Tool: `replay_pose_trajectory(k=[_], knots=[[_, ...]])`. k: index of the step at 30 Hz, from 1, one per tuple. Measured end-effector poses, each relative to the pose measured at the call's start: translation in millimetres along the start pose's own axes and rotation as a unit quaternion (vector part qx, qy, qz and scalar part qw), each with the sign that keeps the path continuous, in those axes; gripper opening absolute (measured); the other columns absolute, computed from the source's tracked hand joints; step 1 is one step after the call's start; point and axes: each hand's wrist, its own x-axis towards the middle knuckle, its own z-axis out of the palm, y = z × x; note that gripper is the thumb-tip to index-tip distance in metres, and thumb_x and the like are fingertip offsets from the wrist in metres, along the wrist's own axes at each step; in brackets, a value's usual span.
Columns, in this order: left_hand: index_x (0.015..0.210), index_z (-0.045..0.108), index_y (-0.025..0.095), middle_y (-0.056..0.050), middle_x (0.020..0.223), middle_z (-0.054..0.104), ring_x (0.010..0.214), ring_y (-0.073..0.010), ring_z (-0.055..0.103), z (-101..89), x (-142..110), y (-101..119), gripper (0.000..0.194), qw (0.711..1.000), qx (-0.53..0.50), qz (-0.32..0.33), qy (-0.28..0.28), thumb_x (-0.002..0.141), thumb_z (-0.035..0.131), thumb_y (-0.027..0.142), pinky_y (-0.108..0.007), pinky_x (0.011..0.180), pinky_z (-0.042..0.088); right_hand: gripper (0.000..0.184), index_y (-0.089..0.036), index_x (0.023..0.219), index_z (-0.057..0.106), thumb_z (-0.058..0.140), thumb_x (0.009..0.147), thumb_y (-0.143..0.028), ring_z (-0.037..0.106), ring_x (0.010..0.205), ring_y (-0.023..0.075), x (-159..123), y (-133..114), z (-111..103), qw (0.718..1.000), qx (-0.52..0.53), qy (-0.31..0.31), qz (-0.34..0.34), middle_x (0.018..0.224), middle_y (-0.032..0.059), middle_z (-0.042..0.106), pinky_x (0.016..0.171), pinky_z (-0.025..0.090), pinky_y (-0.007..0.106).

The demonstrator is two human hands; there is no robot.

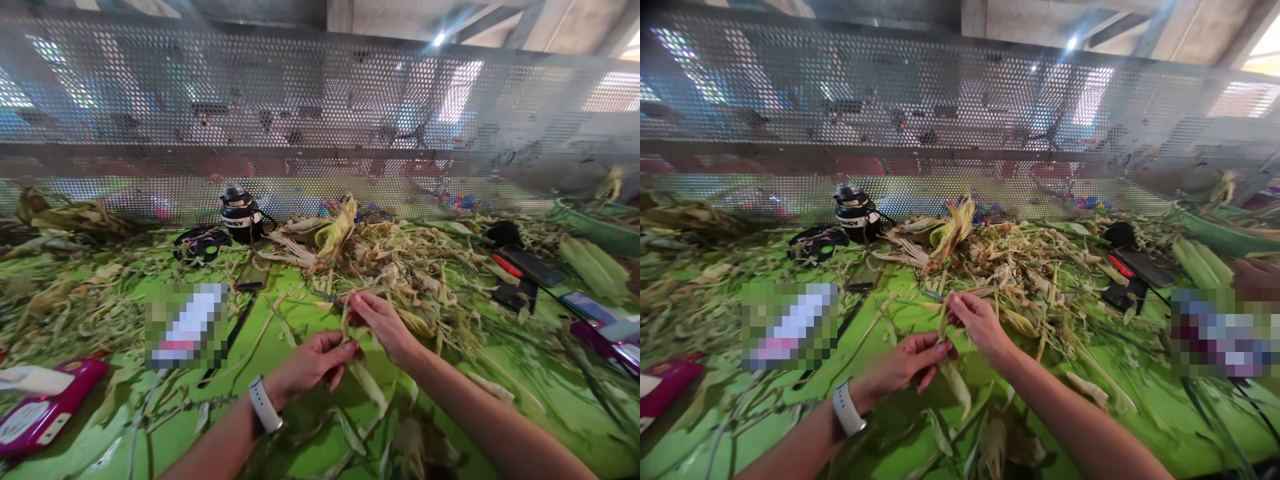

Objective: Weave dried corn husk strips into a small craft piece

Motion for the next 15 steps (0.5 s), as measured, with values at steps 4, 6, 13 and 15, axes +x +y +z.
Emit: replay_pose_trajectory(k=[4, 6, 13, 15], knots=[[0.081, 0.056, 0.017, 0.009, 0.042, 0.046, 0.035, -0.0047, 0.035, -3.2, 2.6, 3.0, 0.037, 0.997, -0.017, 0.016, 0.072, 0.073, 0.06, 0.053, -0.018, 0.038, 0.022, 0.049, -0.016, 0.061, 0.055, 0.046, 0.08, -0.06, 0.04, 0.048, 0.0091, -2.2, -11.3, -9.3, 0.986, -0.144, -0.079, -0.003, 0.051, -0.0038, 0.045, 0.047, 0.029, 0.022], [0.08, 0.055, 0.017, 0.01, 0.044, 0.043, 0.036, -0.0041, 0.034, -3.7, 2.8, 5.2, 0.037, 0.996, -0.015, 0.032, 0.083, 0.071, 0.062, 0.053, -0.018, 0.038, 0.021, 0.045, -0.017, 0.057, 0.05, 0.053, 0.078, -0.056, 0.034, 0.047, 0.008, -3.0, -12.0, -10.1, 0.973, -0.203, -0.1, -0.041, 0.049, -0.0059, 0.037, 0.045, 0.024, 0.022], [0.069, 0.052, 0.017, 0.009, 0.042, 0.042, 0.036, -0.004, 0.032, -4.9, -1.4, 7.4, 0.037, 0.998, 0.022, 0.035, 0.056, 0.073, 0.059, 0.053, -0.02, 0.038, 0.019, 0.04, -0.018, 0.06, 0.051, 0.056, 0.077, -0.053, 0.036, 0.047, 0.0087, -0.6, -5.8, -6.6, 0.98, -0.182, -0.03, -0.072, 0.05, -0.0052, 0.038, 0.043, 0.027, 0.021], [0.07, 0.052, 0.017, 0.008, 0.04, 0.045, 0.035, -0.0042, 0.032, -6.1, -1.7, 6.5, 0.036, 0.998, 0.015, 0.027, 0.046, 0.074, 0.058, 0.052, -0.02, 0.039, 0.02, 0.041, -0.018, 0.059, 0.052, 0.058, 0.074, -0.056, 0.036, 0.046, 0.0087, 0.6, -7.5, -8.1, 0.983, -0.168, -0.003, -0.071, 0.049, -0.0052, 0.039, 0.043, 0.027, 0.022]])
